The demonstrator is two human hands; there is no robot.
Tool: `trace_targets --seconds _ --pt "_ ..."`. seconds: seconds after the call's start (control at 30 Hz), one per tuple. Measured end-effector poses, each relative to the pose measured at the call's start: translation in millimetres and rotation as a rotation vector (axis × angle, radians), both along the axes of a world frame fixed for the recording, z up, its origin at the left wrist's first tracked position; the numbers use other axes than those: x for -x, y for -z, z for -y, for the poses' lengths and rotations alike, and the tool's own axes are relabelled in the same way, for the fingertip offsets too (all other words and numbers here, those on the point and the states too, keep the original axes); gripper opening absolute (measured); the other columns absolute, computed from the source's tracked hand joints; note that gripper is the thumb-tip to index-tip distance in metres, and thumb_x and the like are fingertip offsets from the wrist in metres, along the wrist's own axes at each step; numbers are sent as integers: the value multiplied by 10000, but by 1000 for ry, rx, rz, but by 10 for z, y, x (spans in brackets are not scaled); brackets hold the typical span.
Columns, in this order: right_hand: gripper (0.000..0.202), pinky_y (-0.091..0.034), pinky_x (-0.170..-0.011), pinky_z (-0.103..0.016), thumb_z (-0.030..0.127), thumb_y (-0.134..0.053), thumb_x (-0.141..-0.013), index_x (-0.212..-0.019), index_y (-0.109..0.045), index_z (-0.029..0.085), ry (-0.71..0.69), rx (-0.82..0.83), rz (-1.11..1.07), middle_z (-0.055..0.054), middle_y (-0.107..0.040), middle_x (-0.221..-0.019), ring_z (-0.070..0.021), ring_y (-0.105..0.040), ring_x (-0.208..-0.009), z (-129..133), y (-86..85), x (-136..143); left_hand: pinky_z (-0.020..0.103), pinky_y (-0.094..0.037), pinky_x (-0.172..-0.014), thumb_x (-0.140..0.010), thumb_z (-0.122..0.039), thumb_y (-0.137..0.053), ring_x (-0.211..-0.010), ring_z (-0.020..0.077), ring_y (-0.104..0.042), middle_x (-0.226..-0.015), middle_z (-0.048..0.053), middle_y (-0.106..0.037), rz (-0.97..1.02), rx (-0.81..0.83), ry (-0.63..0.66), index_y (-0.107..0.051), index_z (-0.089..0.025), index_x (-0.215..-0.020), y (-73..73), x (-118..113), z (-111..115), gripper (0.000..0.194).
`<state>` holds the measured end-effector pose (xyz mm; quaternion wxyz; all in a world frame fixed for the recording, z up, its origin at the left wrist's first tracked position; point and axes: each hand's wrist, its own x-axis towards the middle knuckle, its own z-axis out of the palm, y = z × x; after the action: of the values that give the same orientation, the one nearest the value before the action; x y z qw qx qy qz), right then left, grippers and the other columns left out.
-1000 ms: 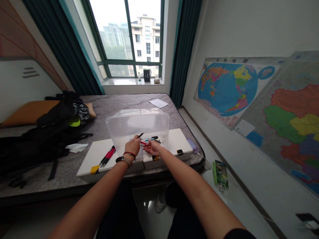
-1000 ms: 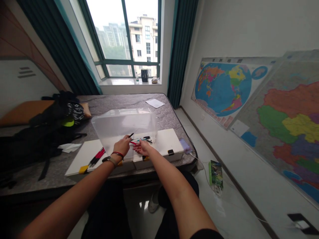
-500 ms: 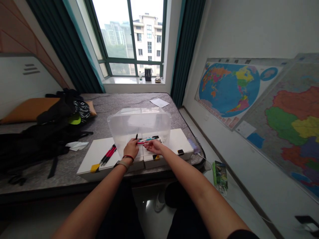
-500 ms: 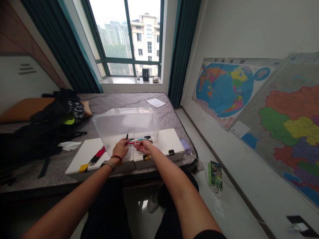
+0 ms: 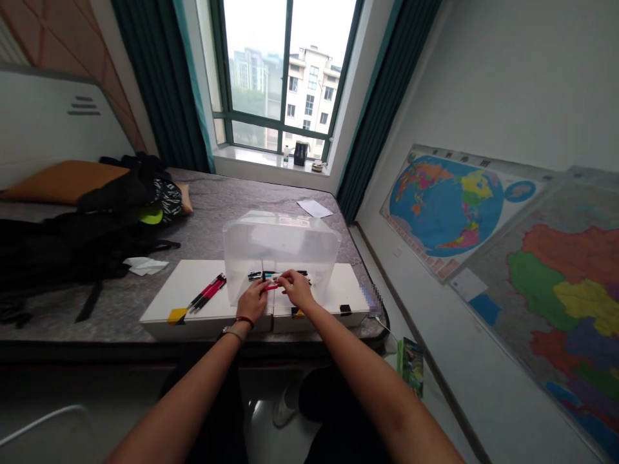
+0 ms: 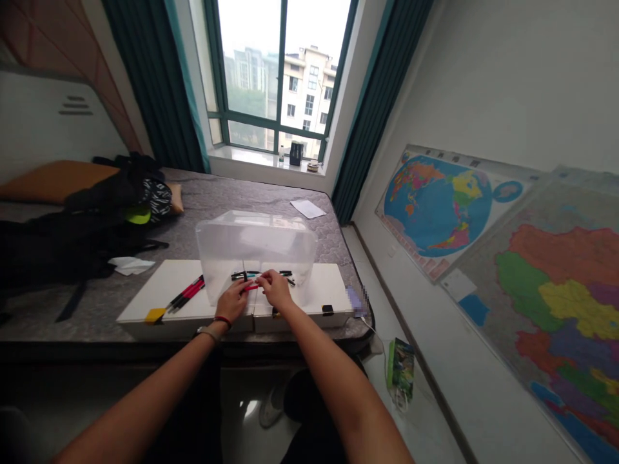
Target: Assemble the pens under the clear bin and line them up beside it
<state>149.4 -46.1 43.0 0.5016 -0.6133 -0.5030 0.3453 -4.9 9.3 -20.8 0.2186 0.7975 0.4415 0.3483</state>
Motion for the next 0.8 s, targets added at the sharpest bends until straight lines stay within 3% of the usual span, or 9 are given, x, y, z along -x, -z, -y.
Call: trace_targets --seconds 0.2,0.37,0.47,0.67,0.8 --pt "230 -601 -582 -254 388 -640 -816 -880 -578 176 127 -2 -252 -61 -695 -836 -193 -716 -787 70 187 253 281 -464 -943 -875 -233 -438 -1096 190 -594 -1237 34 -619 59 -20 -28 -674 -245 -1136 -10 12 26 352" --pt "194 -614 -615 -265 356 -633 -821 -883 -613 174 164 -30 -272 -61 -700 -864 -196 -719 -809 45 210 336 266 -477 -893 -880 -245 -435 -1061 191 -608 -1234 30 -623 30 -45 -23 -668 -245 -1145 -52 28 68 353" --pt "194 -617 -632 -272 351 -611 -835 -903 -635 171 204 -57 -207 -66 -707 -880 -192 -712 -828 3 156 334 268 -477 -891 -880 -247 -434 -1060 195 -611 -1245 29 -620 18 -61 -22 -669 -243 -1135 -52 36 82 347" --pt "289 -604 -600 -265 425 -606 -825 -908 -703 166 91 -62 -13 -52 -721 -833 -192 -704 -790 -37 92 363 286 -494 -889 -871 -252 -429 -1035 202 -623 -1243 42 -624 20 -88 2 -682 -218 -1069 3 42 55 323" --pt "304 -591 -718 -291 447 -552 -875 -1013 -721 235 -1 -99 212 -25 -730 -972 -177 -692 -838 -4 80 404 297 -496 -905 -874 -255 -424 -1037 199 -621 -1220 41 -634 40 -90 14 -678 -217 -1058 33 47 25 316"
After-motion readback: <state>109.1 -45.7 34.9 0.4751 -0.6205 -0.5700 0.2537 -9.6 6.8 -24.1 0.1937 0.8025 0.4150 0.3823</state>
